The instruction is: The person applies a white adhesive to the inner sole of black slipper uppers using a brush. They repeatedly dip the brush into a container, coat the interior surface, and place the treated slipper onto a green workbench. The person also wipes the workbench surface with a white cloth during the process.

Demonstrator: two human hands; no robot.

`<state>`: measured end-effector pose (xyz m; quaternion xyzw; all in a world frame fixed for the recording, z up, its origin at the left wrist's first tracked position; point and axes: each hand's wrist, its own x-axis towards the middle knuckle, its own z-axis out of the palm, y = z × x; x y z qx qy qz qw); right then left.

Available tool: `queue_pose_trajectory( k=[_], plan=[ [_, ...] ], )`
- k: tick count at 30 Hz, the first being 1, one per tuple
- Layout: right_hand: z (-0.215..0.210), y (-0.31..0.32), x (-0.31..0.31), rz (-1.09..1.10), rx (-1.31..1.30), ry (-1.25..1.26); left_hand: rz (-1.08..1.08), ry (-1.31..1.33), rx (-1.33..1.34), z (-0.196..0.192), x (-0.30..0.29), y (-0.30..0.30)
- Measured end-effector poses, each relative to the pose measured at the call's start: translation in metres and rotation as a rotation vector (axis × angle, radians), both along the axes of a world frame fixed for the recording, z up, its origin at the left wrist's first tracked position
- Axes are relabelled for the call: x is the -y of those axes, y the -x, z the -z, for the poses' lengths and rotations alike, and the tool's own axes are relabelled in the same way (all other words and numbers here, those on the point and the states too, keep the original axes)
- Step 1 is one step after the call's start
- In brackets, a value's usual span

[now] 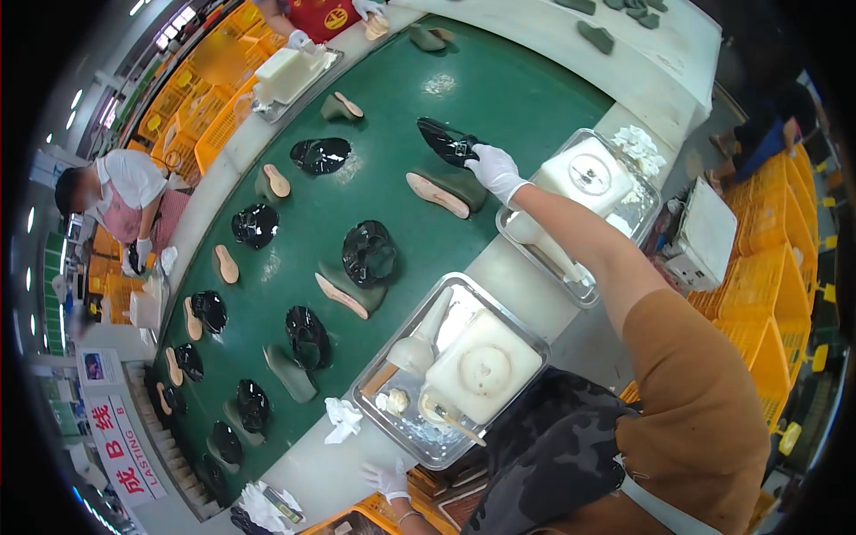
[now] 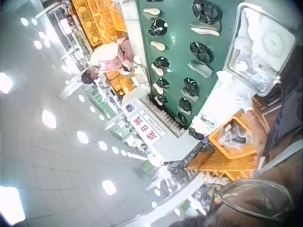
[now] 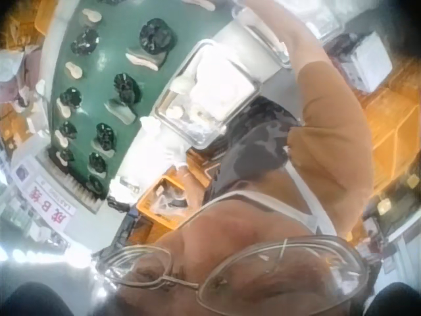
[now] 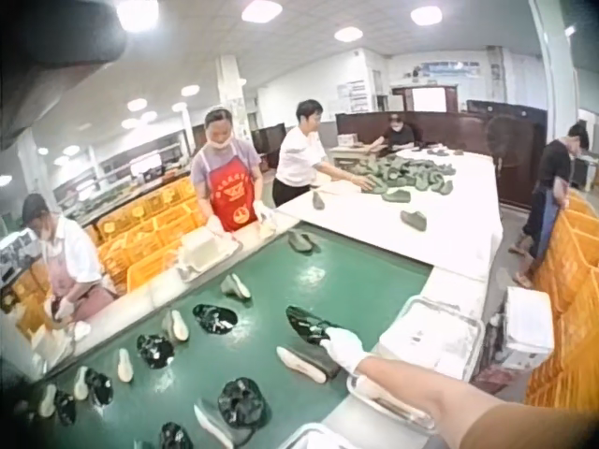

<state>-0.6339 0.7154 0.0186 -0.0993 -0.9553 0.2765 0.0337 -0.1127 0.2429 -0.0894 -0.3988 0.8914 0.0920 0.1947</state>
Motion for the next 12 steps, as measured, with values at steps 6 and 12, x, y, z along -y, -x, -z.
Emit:
queue_pose_trajectory(
  k=[6,12],
  plan=[
    [0.044,0.016,-0.003,-0.05,0.203,-0.218,0.034,0.04,0.069,-0.005,-0.009,-0.002],
    [0.08,0.04,0.07,-0.463,0.001,0.195,0.027,0.109,0.098,-0.037,-0.024,0.014]
  ],
)
